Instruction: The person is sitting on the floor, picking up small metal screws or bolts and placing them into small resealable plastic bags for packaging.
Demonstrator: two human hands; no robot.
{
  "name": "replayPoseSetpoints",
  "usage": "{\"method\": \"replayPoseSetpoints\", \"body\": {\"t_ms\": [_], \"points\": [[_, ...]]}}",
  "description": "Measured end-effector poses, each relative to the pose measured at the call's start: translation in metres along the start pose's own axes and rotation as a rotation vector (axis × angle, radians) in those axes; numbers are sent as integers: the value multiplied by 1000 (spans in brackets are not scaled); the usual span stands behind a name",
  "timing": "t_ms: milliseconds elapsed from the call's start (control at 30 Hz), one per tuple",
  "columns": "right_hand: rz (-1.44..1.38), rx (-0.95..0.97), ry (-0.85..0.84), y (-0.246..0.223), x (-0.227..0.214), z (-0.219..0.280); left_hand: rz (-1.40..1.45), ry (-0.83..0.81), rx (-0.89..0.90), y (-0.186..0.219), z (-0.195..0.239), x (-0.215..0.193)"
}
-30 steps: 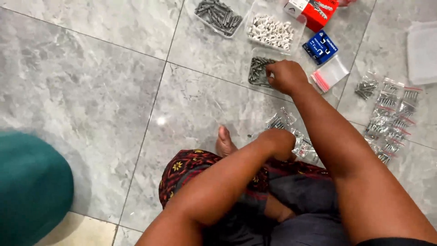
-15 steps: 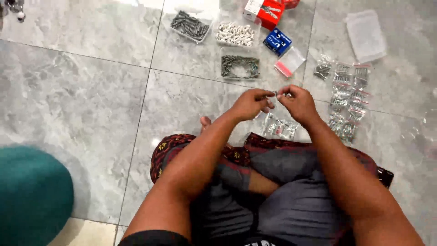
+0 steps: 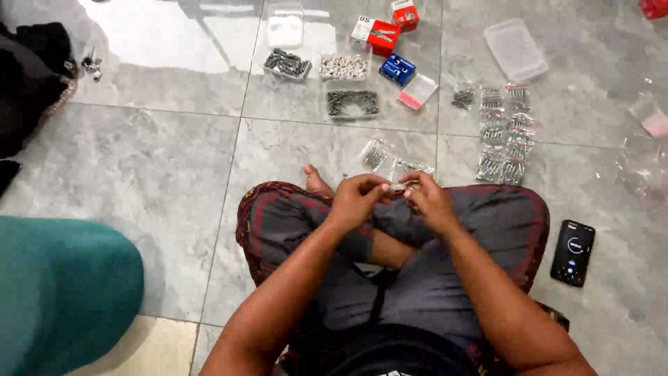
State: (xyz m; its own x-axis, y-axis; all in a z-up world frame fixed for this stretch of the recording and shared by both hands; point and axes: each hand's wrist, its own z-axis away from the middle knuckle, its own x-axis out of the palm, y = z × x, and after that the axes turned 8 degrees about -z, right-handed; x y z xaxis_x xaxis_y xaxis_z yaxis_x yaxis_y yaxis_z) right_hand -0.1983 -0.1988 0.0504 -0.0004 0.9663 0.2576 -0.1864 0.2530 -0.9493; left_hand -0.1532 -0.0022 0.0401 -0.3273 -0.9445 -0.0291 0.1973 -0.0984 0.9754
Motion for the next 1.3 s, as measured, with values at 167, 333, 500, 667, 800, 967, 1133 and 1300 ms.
{"method": "replayPoseSetpoints", "body": {"t_ms": [167,333,500,667,800,967,1133,1300], "points": [[-84,20,-26,-4,-5,31,13,-49,85,11,54,-9],[-10,-113,-45,-22,-13,53,-32,-97,148,41,92,0],[223,-371,-62,-71,-1,74,-66,-123,325,90,125,6],[163,-354,-90,-109,6,93,-72,-142,420,134,158,10],[112,-261,-116,-173,16,107,-172,-210,490,197,181,-4],[-28,-292,-241,-195,16,87,-284,-142,556,222,159,-13],[-43,-380,-156,-176,11,48,-238,-87,591,207,93,-14],[79,-332,-174,-189,1,5,-290,-127,509,226,31,-9]]}}
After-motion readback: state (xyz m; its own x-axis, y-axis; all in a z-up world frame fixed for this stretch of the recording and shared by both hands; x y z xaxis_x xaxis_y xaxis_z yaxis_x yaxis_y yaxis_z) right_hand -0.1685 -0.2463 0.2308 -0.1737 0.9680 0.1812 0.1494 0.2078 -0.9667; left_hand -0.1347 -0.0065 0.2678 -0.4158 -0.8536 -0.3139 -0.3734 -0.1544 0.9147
